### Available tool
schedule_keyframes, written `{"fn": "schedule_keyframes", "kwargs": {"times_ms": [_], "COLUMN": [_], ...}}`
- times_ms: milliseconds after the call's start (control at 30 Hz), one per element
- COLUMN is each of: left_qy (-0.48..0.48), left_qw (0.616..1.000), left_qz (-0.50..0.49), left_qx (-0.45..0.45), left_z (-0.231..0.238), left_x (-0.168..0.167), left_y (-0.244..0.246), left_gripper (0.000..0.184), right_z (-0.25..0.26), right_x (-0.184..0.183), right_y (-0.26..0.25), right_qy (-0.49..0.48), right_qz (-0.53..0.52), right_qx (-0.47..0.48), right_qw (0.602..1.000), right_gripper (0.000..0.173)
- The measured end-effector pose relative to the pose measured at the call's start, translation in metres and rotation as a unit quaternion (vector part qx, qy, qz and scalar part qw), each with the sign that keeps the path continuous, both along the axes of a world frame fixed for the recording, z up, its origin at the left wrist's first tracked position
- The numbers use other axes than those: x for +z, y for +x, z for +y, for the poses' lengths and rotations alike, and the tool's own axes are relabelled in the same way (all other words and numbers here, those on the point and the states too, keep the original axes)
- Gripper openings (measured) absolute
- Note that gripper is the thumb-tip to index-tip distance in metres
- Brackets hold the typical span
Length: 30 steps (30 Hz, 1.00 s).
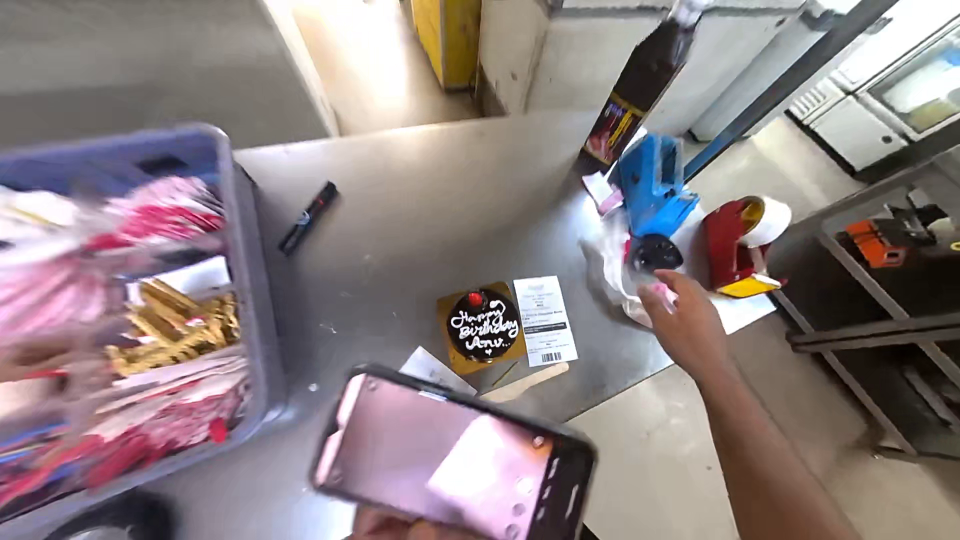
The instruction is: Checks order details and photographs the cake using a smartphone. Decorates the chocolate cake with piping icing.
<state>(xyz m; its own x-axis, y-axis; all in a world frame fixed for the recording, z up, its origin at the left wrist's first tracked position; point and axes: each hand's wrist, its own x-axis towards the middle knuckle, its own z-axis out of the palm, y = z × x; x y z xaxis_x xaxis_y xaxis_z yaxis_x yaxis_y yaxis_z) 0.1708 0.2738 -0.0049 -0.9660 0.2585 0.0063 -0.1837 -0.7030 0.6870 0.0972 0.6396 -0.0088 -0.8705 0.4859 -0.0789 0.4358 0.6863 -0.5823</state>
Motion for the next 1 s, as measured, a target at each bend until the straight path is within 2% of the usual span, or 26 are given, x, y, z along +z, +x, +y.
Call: {"fn": "schedule_keyframes", "kwargs": {"times_ms": [67, 133, 200, 267, 333, 533, 700, 1000], "left_qy": [0.053, 0.089, 0.106, 0.109, 0.121, 0.121, 0.093, 0.092], "left_qw": [0.998, 0.996, 0.994, 0.994, 0.993, 0.992, 0.994, 0.993], "left_qz": [-0.022, -0.024, -0.012, -0.008, -0.009, 0.000, -0.009, -0.013], "left_qx": [0.007, 0.009, 0.010, 0.010, 0.008, 0.026, 0.052, 0.068], "left_z": [0.030, 0.056, 0.074, 0.085, 0.089, 0.092, 0.092, 0.095], "left_x": [0.019, 0.030, 0.032, 0.033, 0.034, 0.031, 0.035, 0.039], "left_y": [0.005, 0.009, 0.014, 0.020, 0.027, 0.033, 0.028, 0.021], "left_gripper": [0.026, 0.029, 0.029, 0.031, 0.032, 0.030, 0.032, 0.030], "right_z": [-0.039, -0.082, -0.115, -0.135, -0.141, -0.143, -0.145, -0.148], "right_x": [0.039, 0.061, 0.072, 0.076, 0.076, 0.080, 0.079, 0.084], "right_y": [0.040, 0.074, 0.095, 0.105, 0.108, 0.105, 0.098, 0.088], "right_qy": [-0.167, -0.342, -0.409, -0.411, -0.387, -0.365, -0.394, -0.380], "right_qz": [0.132, 0.210, 0.253, 0.292, 0.315, 0.312, 0.299, 0.285], "right_qx": [0.017, 0.072, 0.117, 0.117, 0.095, 0.060, 0.048, 0.040], "right_qw": [0.977, 0.913, 0.869, 0.856, 0.861, 0.875, 0.868, 0.879], "right_gripper": [0.054, 0.073, 0.079, 0.076, 0.070, 0.058, 0.061, 0.060]}}
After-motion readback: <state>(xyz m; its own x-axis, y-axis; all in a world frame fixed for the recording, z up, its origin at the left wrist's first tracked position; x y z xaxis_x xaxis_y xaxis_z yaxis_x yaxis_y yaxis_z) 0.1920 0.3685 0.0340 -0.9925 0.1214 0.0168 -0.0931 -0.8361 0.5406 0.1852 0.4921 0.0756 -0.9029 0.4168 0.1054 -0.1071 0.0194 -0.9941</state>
